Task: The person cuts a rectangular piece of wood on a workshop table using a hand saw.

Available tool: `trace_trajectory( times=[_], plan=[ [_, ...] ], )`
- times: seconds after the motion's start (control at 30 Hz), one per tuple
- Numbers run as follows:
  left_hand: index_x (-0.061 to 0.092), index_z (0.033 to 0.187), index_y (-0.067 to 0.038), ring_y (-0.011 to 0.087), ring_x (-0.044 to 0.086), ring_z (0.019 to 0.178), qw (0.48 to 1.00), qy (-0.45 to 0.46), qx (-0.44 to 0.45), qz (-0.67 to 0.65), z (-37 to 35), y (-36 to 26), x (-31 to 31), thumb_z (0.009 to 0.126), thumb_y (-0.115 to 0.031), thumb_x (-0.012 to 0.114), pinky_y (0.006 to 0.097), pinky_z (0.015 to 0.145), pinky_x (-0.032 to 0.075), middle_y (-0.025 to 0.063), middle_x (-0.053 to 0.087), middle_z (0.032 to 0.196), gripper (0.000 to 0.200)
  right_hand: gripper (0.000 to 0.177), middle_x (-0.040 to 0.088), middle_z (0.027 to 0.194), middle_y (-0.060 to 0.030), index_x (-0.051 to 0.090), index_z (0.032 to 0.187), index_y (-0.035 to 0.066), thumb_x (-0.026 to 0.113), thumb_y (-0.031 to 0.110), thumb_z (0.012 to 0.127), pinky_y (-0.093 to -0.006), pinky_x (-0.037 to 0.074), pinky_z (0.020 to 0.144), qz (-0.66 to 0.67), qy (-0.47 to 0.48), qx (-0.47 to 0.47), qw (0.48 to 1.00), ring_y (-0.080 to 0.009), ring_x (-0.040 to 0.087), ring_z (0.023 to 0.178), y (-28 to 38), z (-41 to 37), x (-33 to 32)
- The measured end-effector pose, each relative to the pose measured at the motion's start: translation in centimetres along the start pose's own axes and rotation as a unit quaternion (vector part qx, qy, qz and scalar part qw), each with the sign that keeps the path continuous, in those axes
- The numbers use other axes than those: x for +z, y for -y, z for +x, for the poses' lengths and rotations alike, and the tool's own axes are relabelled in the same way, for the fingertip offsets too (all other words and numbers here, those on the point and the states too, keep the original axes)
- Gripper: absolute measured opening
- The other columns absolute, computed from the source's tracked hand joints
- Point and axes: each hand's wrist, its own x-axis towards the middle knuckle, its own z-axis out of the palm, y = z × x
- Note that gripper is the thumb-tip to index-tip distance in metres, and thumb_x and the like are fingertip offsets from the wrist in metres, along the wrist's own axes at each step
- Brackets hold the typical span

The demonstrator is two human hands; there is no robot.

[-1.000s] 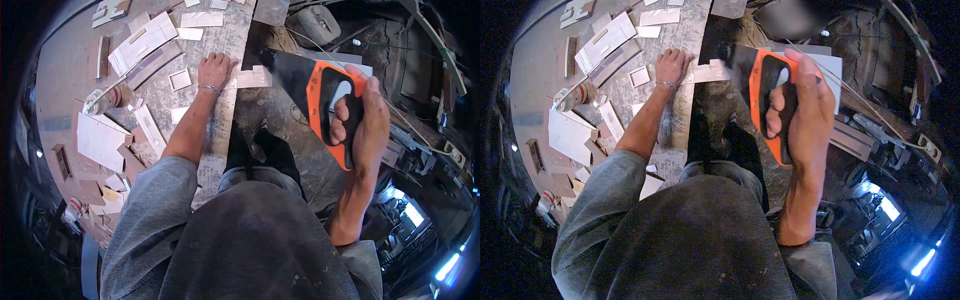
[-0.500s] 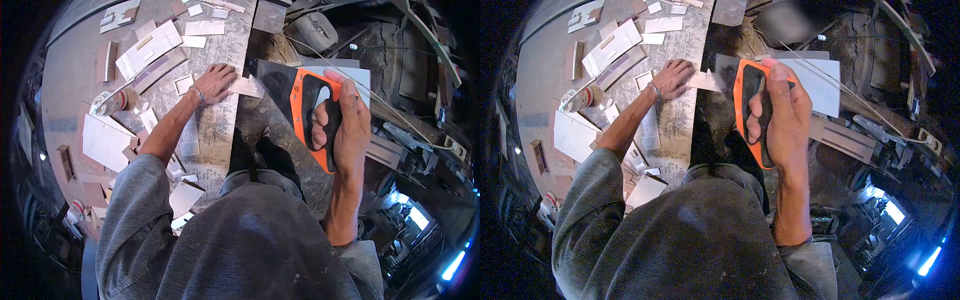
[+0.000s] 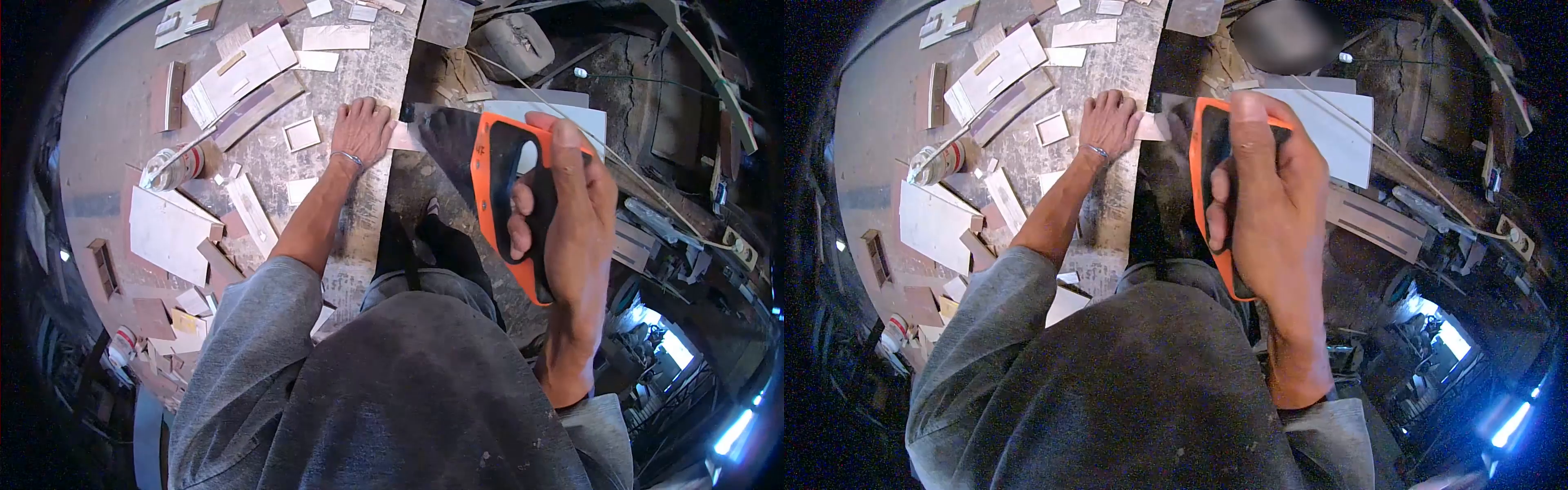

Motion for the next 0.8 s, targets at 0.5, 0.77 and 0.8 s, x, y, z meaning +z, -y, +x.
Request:
trace_trajectory(
  times=[0.5, 0.77, 0.8],
  plan=[
    [0.064, 0.106, -0.017, 0.0274, 0.052, 0.112, 0.999, 0.013, 0.011, 0.041, 0.2, -0.1, 0.0, 0.103, -0.038, 0.053, 0.0492, 0.094, 0.037, 0.0104, 0.057, 0.111, 0.024, 0.058, 0.051, 0.067, -0.0021, 0.062, 0.122, -0.005, 0.048, 0.050, 0.110, -0.0248, 0.039, 0.038, 0.024, 0.001, 0.024, 0.999, -0.0100, 0.048, 0.043, 2.2, 4.7, 0.5],
    [0.064, 0.108, -0.016, 0.0279, 0.052, 0.115, 1.000, -0.002, 0.013, 0.005, -0.1, 0.1, 0.5, 0.104, -0.036, 0.051, 0.0511, 0.095, 0.038, 0.0116, 0.058, 0.115, 0.024, 0.046, 0.054, 0.065, -0.0032, 0.058, 0.101, 0.003, 0.049, 0.047, 0.111, -0.0301, 0.043, 0.038, -0.018, 0.048, 0.026, 0.998, -0.0137, 0.051, 0.042, 0.2, 5.8, 0.8],
    [0.064, 0.108, -0.016, 0.0279, 0.052, 0.115, 1.000, -0.012, 0.019, 0.016, 1.6, 0.4, 0.2, 0.104, -0.036, 0.051, 0.0511, 0.095, 0.038, 0.0120, 0.058, 0.115, 0.024, 0.046, 0.054, 0.065, -0.0032, 0.058, 0.100, 0.003, 0.049, 0.046, 0.111, -0.0304, 0.043, 0.039, -0.007, 0.037, 0.021, 0.999, -0.0136, 0.051, 0.042, 0.8, 6.3, 0.4]
  ],
)
